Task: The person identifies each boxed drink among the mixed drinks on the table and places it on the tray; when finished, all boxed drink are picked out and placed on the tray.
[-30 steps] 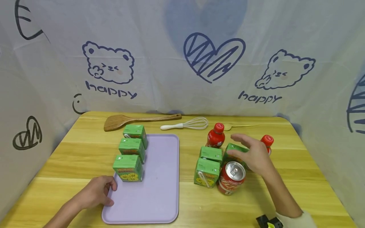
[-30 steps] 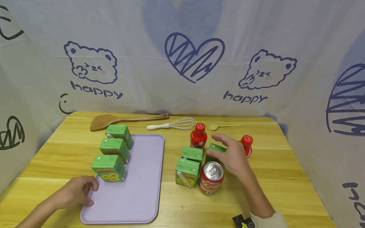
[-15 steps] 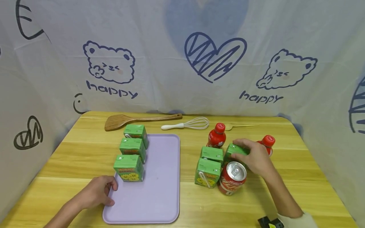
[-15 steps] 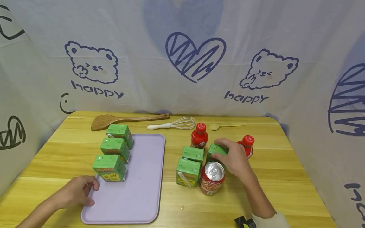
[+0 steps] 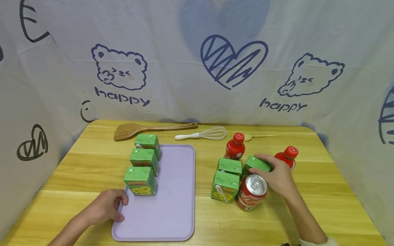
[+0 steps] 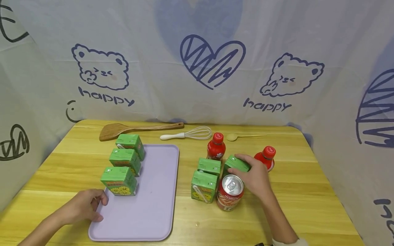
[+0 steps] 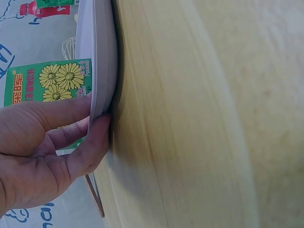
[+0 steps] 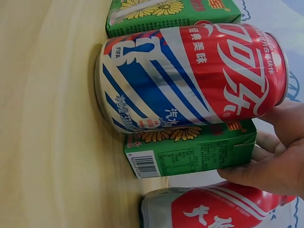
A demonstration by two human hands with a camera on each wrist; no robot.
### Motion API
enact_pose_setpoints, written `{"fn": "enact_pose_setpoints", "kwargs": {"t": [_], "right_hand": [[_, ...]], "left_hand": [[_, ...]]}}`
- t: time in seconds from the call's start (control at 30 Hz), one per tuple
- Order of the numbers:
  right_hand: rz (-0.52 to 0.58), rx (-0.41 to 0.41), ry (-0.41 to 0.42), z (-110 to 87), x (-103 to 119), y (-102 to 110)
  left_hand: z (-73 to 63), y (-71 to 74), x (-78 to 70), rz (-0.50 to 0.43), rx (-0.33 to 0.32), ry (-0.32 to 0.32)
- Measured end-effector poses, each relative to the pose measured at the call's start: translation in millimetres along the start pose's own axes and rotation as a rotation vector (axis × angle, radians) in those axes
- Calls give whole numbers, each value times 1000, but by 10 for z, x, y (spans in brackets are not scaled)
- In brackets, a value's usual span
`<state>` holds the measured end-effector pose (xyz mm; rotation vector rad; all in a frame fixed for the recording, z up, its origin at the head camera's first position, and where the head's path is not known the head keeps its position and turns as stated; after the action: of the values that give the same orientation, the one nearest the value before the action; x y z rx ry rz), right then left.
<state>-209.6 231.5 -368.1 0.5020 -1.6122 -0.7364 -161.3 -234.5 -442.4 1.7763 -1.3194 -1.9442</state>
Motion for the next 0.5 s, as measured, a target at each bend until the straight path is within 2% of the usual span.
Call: {"fn": "enact_pose_setpoints", "kwargs": {"t": [0.27, 0.5], "right_hand": [[34, 14, -28, 6, -45, -10], [23, -14, -4, -3, -20, -6]], "left_hand": [[9, 0, 3, -4, 6, 17], [6, 0, 3, -2, 5, 13]]}}
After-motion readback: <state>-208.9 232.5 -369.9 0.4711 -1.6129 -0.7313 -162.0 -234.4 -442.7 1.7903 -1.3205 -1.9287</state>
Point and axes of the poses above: each hand's wrist, its own z-axis towards the middle knuckle, its own y-axis out of the back of the hand, x = y × z, the point moved 8 cm from there along z, towards the middle knuckle, and after that the axes turned 15 degrees about -y, right-handed, at the moved point
